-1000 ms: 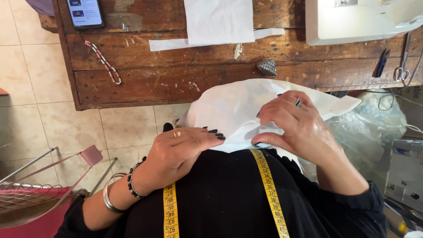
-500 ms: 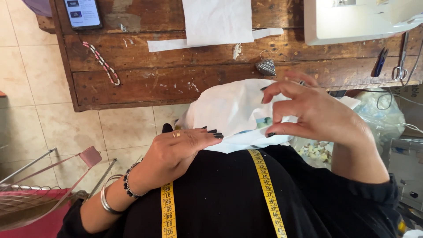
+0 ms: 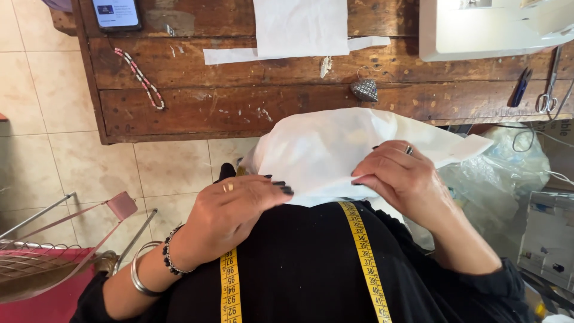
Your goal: Stuffing a pillowcase with foam pieces and pinning the opening closed
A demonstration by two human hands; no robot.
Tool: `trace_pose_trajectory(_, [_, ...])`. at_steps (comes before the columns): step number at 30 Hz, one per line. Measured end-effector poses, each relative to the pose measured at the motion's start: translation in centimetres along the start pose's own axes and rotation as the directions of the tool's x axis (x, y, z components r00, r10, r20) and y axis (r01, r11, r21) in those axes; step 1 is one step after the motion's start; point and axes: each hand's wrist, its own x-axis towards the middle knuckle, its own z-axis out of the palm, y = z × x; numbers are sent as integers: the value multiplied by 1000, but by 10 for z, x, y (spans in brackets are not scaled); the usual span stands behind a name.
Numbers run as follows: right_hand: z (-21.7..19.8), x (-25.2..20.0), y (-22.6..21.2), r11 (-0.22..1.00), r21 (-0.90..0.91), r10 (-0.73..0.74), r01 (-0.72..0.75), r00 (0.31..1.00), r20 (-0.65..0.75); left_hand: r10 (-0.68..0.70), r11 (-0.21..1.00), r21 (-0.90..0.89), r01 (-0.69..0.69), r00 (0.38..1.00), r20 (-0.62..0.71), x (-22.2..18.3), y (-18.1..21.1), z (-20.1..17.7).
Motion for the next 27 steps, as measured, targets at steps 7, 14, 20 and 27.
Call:
trace_pose_trajectory(7, [3,-5,4,989,125,69,-75,996,51,48,998,-40,-46,998,48,3,0,1])
trace_pose_trajectory(14, [6,-7,9,986,144,84,-81,996,-15,-236,971,-7,237,968,80,12,5,5])
trace_pose_trajectory(20, [22,-25,33,979,168,127,-114,990,-68,-261,964,-72,255,961,-93,-9,-8,32])
trace_pose_trajectory(27, [25,-20,30,875,384,311,-293,950,17,-439,834,-394,387,897,-49,-2,0,23])
